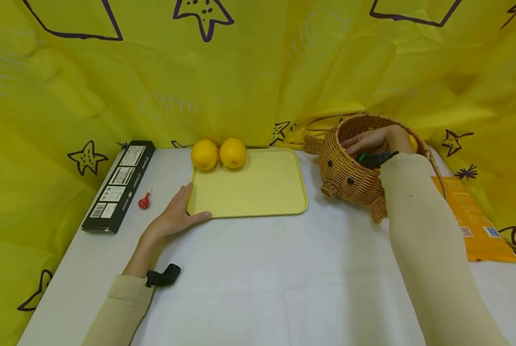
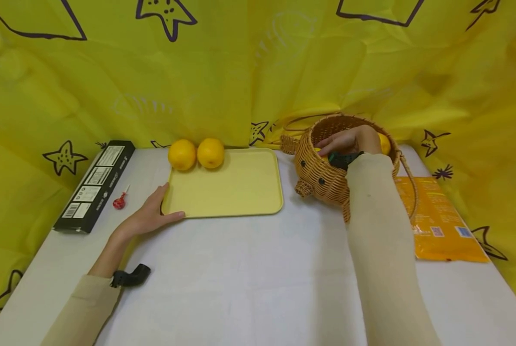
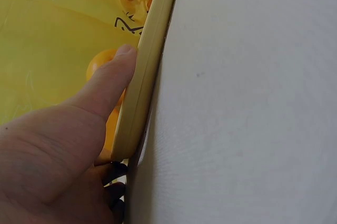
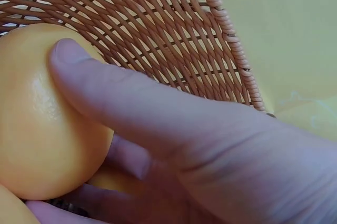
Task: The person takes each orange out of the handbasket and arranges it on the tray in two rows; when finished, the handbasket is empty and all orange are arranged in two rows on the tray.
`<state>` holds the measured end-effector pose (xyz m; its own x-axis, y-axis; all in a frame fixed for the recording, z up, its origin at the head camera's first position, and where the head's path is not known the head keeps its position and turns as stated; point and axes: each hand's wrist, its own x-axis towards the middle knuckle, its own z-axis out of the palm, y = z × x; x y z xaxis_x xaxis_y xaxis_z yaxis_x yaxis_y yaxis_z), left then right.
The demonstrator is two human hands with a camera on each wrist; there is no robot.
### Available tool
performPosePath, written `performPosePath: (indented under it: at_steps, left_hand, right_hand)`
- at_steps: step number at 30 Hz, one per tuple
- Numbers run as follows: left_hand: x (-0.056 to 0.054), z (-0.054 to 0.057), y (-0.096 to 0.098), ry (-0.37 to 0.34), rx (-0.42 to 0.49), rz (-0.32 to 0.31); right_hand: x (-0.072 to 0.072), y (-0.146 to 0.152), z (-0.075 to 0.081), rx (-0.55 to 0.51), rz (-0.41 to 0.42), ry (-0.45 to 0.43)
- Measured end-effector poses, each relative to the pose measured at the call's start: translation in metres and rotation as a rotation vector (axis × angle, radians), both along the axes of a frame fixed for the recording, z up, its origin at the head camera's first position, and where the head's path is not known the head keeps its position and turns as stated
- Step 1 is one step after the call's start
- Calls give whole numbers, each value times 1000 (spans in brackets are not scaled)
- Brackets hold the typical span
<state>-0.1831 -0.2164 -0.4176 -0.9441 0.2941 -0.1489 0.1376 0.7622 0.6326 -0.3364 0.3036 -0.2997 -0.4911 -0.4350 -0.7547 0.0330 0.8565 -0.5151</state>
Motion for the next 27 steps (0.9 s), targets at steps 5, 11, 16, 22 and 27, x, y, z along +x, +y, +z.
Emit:
performPosePath:
  at_steps: [5, 11, 16, 22, 27]
  left_hand:
    - [-1, 0, 0, 5, -5, -2]
    - [-1, -2, 1, 18, -1, -9]
    - [-2, 0, 1, 10, 4, -7]
    - [-2, 1, -1, 9, 1, -5]
    - [-1, 1, -3, 13, 0, -5]
  right_hand:
    - [-1, 2, -1, -11, 3, -9]
    - [0, 2, -1, -33, 15, -29]
    - [4, 3, 10, -79, -60, -62]
    - [5, 9, 32, -153, -90, -55]
    - [9, 25, 50, -203, -85, -2]
